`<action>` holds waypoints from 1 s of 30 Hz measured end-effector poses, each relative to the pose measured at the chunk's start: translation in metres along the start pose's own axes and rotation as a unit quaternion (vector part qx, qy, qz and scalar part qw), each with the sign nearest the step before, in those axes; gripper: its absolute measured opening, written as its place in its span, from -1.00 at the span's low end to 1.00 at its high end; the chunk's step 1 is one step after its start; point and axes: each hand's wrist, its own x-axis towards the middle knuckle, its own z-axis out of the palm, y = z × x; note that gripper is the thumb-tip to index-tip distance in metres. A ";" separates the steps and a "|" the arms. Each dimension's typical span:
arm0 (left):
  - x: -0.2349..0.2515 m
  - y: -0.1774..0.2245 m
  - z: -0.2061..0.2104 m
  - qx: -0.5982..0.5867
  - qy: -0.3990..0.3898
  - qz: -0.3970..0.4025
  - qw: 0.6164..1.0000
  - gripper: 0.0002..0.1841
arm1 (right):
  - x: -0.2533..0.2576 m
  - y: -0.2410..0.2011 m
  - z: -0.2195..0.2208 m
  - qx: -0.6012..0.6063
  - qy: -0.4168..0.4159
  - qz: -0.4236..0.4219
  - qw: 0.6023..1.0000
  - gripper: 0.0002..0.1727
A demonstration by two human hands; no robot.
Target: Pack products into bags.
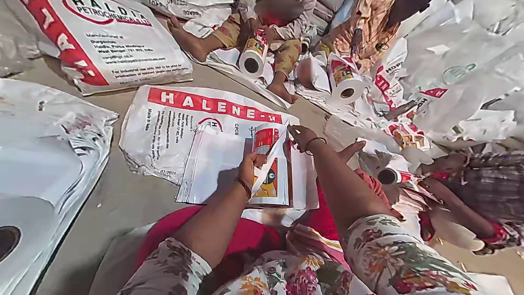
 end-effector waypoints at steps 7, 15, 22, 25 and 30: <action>0.003 -0.003 -0.002 -0.034 -0.034 0.017 0.999 -0.52 | 0.000 -0.006 -0.005 -0.006 -0.021 -0.005 1.000 -0.45; -0.003 -0.002 -0.011 -0.020 -0.035 0.014 0.999 -0.50 | -0.044 -0.010 -0.021 -0.128 -0.149 -0.067 0.978 -0.39; -0.002 0.041 -0.007 0.468 -0.074 0.002 0.880 -0.68 | -0.143 0.077 0.033 0.161 0.026 -0.069 0.984 -0.33; 0.000 0.061 0.009 0.656 -0.096 -0.003 0.749 -0.60 | -0.174 0.145 0.072 0.387 0.026 -0.068 0.919 -0.30; -0.004 0.062 0.047 0.732 -0.043 -0.072 0.676 -0.72 | -0.182 0.197 0.107 0.475 0.023 -0.033 0.879 -0.32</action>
